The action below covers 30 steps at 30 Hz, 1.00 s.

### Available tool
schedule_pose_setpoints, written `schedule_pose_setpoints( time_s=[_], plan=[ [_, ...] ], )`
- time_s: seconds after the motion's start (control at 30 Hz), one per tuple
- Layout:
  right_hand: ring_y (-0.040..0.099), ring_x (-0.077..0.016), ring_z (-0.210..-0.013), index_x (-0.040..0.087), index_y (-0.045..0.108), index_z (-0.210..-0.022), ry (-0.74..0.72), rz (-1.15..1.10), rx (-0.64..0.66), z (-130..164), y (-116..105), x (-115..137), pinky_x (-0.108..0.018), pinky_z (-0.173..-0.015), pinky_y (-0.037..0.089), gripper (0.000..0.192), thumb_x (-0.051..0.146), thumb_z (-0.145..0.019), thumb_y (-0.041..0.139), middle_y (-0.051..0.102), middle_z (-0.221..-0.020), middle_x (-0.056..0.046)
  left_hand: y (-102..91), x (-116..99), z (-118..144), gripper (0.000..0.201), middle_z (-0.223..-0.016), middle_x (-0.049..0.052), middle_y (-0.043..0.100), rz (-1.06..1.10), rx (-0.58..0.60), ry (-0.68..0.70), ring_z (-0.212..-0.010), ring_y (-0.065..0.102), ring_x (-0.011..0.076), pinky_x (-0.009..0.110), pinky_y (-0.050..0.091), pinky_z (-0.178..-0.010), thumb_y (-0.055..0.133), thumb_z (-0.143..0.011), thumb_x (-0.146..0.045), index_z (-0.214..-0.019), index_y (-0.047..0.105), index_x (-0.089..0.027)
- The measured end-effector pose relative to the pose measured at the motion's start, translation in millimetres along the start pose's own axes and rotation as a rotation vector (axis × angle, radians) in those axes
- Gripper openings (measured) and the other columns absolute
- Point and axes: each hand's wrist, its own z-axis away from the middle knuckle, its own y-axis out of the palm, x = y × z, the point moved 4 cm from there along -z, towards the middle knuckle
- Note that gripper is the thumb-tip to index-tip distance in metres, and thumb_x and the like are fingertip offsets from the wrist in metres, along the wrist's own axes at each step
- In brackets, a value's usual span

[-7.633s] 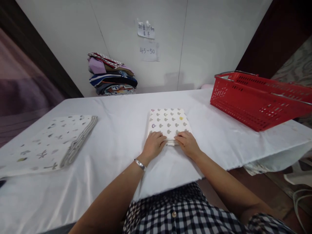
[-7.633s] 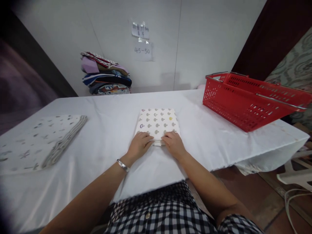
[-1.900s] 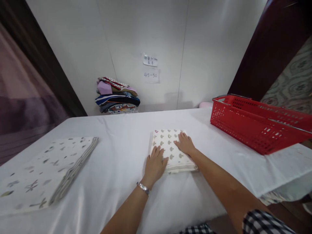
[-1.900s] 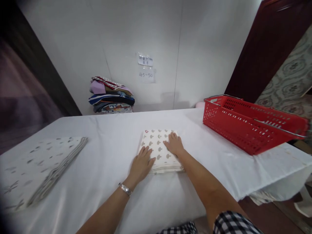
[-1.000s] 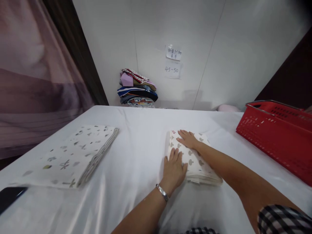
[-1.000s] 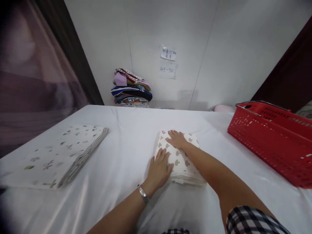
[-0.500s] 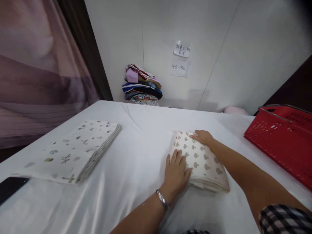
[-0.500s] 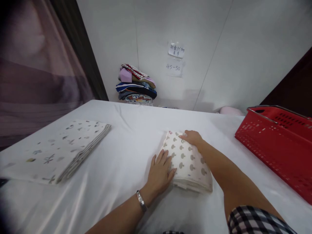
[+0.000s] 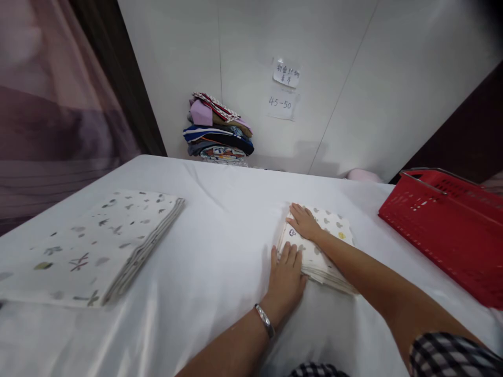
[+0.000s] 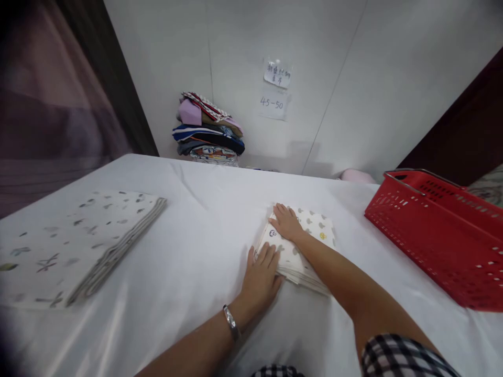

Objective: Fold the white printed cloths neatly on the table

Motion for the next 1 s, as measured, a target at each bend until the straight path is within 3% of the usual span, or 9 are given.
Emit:
schedule_pose_setpoints(
  time_s=[0.13,0.3,0.43,0.53,0.63,0.77,0.87,1.0],
  plan=[
    [0.013,-0.0215,-0.141,0.015,0.026,-0.144,0.025,-0.052,0.094,-1,7,12,-0.043,-0.113,0.013,0.063,0.053,-0.094,0.02,0.018,-0.153,-0.009,1.7,0,0,0.055,-0.147,0.008,0.035,-0.019,-0.009,0.001,-0.14,0.018,0.0258,0.057,0.008,-0.114,0.041,-0.089,-0.041,-0.139,0.036,-0.018],
    [0.014,-0.0243,-0.141,0.016,0.025,-0.145,0.086,-0.123,0.108,17,-5,17,-0.046,-0.112,0.015,0.062,0.051,-0.094,0.022,0.015,-0.153,-0.01,1.7,2,1,0.056,-0.147,0.008,0.035,-0.034,-0.008,0.014,-0.139,0.019,0.0266,0.058,0.008,-0.113,0.039,-0.089,-0.042,-0.14,0.034,-0.02],
    [0.016,-0.024,-0.14,0.021,0.03,-0.143,0.041,-0.186,0.118,71,-11,23,-0.048,-0.111,0.017,0.06,0.053,-0.093,0.024,0.021,-0.152,-0.009,1.5,2,2,0.054,-0.146,0.009,0.036,-0.016,-0.025,0.007,-0.139,0.021,0.026,0.058,0.008,-0.113,0.036,-0.091,-0.044,-0.138,0.037,-0.018],
    [0.02,-0.0243,-0.139,0.025,0.038,-0.14,0.038,-0.202,0.117,126,-12,8,-0.051,-0.111,0.016,0.058,0.056,-0.092,0.027,0.029,-0.149,-0.007,-2.2,1,1,0.053,-0.144,0.008,0.039,0.011,-0.054,-0.004,-0.137,0.024,0.0257,0.058,0.01,-0.112,0.035,-0.092,-0.046,-0.137,0.038,-0.02],
    [0.025,-0.0271,-0.137,0.024,0.05,-0.131,0.219,-0.238,-0.032,179,-10,-22,-0.053,-0.109,0.021,0.056,0.057,-0.09,0.032,0.035,-0.146,-0.008,-11.9,2,-4,0.044,-0.14,0.007,0.044,0.05,-0.091,-0.012,-0.136,0.028,0.026,0.057,0.012,-0.111,0.036,-0.092,-0.046,-0.128,0.049,-0.024],
    [0.035,-0.027,-0.133,0.021,0.053,-0.129,0.546,-0.571,-0.264,226,-1,-45,-0.044,-0.108,0.032,0.059,0.059,-0.085,0.042,0.037,-0.145,-0.009,-28.8,20,-14,0.038,-0.142,0.01,0.041,0.157,-0.162,-0.153,-0.132,0.032,0.0255,0.046,0.026,-0.108,0.037,-0.092,-0.04,-0.119,0.054,-0.02],
    [0.048,-0.0268,-0.122,0.02,0.046,-0.135,0.796,-0.829,-0.282,235,4,-44,-0.039,-0.101,0.041,0.068,0.057,-0.079,0.052,0.049,-0.135,-0.01,-32.0,36,-18,0.037,-0.126,0.013,0.054,0.287,-0.122,-0.324,-0.117,0.048,0.0238,0.036,0.039,-0.095,0.035,-0.093,-0.038,-0.116,0.054,-0.016],
    [0.06,-0.0253,-0.106,0.017,0.042,-0.137,0.904,-1.032,-0.31,224,-2,-49,-0.033,-0.089,0.05,0.079,0.045,-0.069,0.07,0.058,-0.124,-0.012,-26.8,29,-16,0.033,-0.105,0.011,0.063,0.444,-0.052,-0.377,-0.097,0.057,0.0221,0.032,0.042,-0.084,0.036,-0.092,-0.037,-0.109,0.055,-0.017]
  ],
)
